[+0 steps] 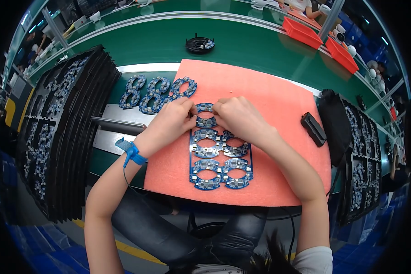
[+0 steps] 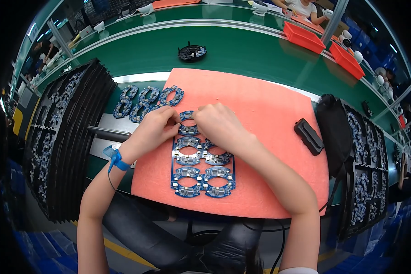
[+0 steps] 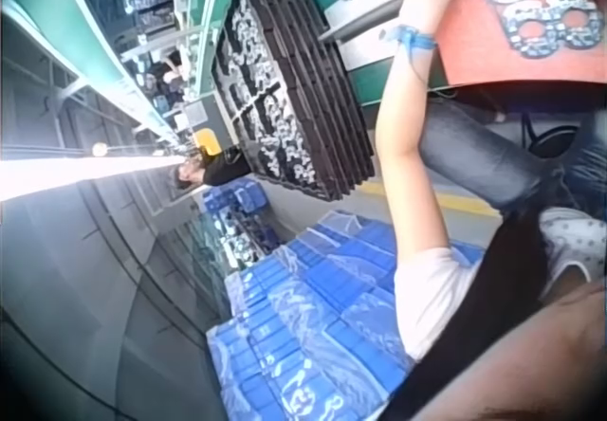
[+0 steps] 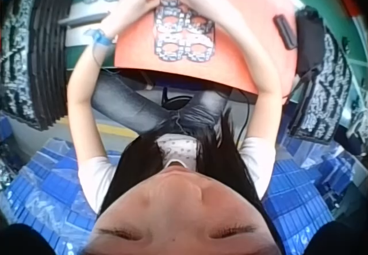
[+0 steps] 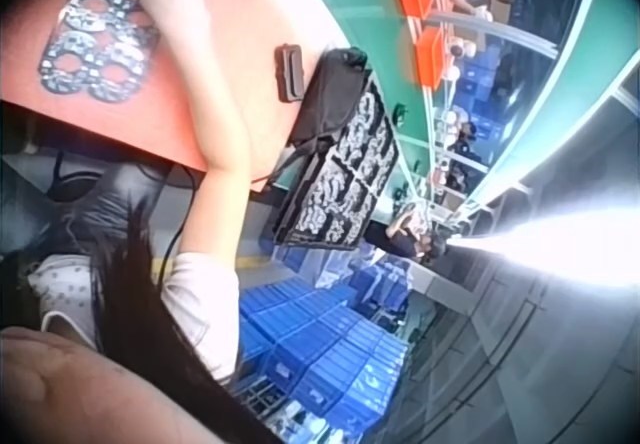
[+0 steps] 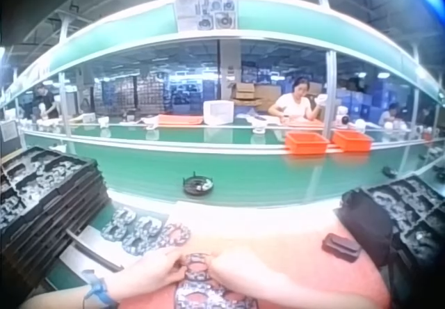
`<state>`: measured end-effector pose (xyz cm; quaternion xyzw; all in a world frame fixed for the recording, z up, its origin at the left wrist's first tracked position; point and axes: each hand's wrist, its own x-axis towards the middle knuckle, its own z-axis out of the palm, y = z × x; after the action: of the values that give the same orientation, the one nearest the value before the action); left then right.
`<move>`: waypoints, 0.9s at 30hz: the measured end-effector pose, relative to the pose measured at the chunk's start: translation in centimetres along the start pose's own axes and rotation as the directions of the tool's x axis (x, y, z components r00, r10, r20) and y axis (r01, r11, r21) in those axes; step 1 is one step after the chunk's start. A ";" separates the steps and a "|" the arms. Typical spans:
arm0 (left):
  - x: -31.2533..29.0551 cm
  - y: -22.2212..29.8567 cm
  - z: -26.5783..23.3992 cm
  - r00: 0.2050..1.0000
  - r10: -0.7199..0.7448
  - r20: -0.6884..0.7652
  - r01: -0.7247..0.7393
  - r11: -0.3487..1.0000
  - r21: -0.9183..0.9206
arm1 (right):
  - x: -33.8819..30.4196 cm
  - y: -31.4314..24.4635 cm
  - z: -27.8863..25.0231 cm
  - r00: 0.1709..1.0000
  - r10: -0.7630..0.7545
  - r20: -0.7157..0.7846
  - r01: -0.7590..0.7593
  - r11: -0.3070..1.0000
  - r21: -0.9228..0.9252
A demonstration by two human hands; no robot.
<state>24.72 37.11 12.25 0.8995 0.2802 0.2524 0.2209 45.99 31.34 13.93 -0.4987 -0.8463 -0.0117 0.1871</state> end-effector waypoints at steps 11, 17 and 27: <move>0.1 0.0 -0.3 1.000 0.024 -0.002 -0.024 1.000 0.009 | 0.0 -0.2 0.4 0.998 0.055 0.009 -0.055 0.998 -0.037; -0.2 1.3 -1.7 0.999 -0.038 0.023 0.040 0.993 -0.110 | 0.1 0.6 0.0 0.997 0.061 -0.053 -0.050 0.980 0.193; -3.0 5.3 -3.6 0.979 0.020 0.205 -0.039 0.996 0.086 | -2.1 -1.8 -4.6 0.957 -0.017 0.288 0.007 0.999 0.034</move>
<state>22.62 32.21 16.89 0.9336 0.2537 0.1494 0.2042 46.77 27.77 17.80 -0.4869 -0.8675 0.0738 0.0697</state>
